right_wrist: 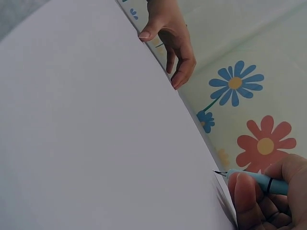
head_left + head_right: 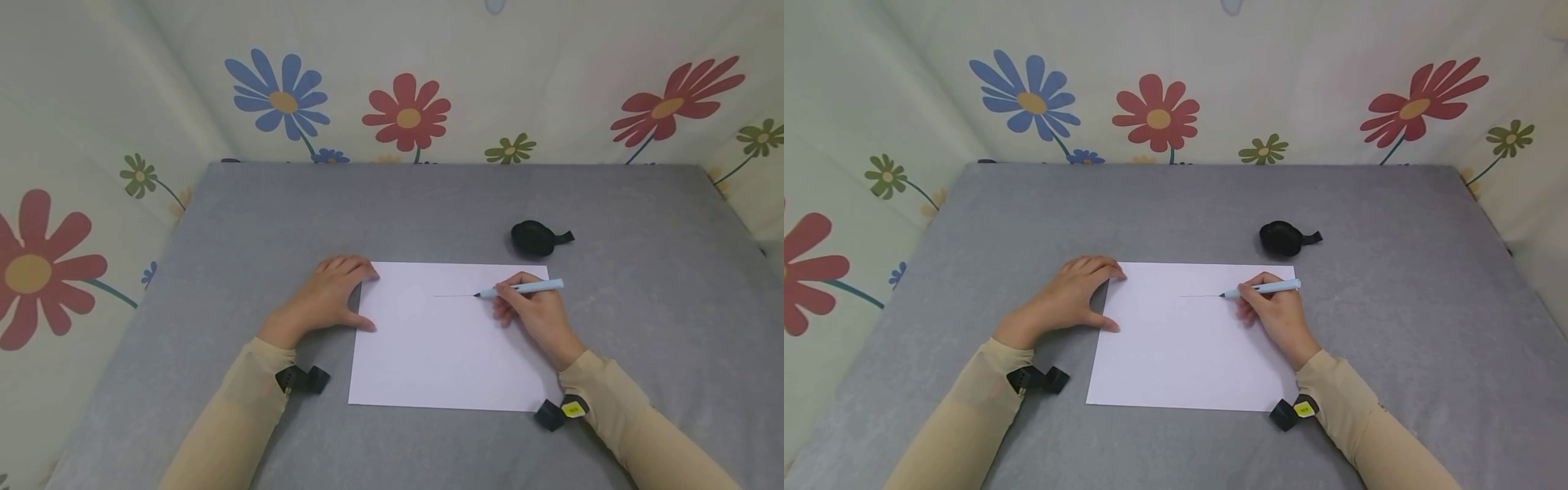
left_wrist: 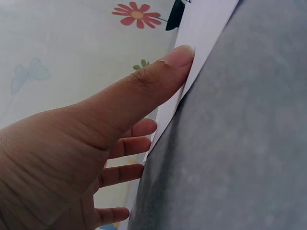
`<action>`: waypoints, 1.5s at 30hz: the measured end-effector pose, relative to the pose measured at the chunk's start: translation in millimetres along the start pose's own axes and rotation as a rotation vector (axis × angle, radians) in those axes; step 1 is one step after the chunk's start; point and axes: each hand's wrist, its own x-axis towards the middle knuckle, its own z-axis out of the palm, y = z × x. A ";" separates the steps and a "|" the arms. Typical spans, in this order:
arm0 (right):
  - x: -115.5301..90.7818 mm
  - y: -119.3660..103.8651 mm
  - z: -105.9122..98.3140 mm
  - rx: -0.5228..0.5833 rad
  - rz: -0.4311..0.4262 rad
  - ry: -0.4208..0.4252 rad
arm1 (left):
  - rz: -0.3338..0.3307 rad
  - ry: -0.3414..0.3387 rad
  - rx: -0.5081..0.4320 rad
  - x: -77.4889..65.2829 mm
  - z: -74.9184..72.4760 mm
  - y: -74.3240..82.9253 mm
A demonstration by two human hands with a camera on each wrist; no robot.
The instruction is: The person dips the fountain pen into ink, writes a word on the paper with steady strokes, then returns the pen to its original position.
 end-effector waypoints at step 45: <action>-5.3 -29.1 13.8 0.018 -0.041 -0.008 | -0.009 -0.004 -0.004 0.3 1.2 -0.9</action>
